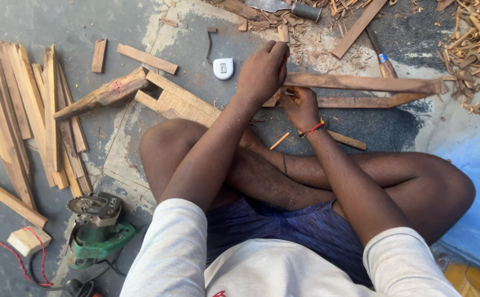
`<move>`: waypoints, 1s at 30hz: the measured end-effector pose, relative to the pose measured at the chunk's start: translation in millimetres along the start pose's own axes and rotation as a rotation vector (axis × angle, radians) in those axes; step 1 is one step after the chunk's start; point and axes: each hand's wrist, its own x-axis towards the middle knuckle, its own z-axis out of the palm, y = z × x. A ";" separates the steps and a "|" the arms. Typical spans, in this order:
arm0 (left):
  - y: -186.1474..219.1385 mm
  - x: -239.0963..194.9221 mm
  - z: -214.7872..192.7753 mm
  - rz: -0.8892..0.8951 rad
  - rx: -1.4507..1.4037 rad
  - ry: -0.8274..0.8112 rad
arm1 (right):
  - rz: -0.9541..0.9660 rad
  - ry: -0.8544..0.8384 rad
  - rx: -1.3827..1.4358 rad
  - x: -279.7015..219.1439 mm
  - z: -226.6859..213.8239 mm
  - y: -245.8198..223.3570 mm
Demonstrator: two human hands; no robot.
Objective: The person sits on the floor and assembles a small wooden frame by hand. They use a hammer to drive nails into the joints of the wooden pieces, securing them together.
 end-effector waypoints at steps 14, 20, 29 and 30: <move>-4.4 1.9 3.7 -0.019 -0.036 -0.012 | -0.016 -0.152 -0.077 -4.7 -15.4 -19.4; -11.2 9.9 -2.9 -0.134 -0.036 -0.074 | 0.160 -0.299 0.141 -15.8 -22.5 -47.4; -12.0 7.2 -6.7 -0.047 -0.047 0.015 | -0.096 0.016 -0.061 -19.3 1.3 -41.2; -13.4 8.3 -6.1 -0.045 -0.046 0.016 | -0.098 0.029 -0.042 -18.1 3.3 -38.1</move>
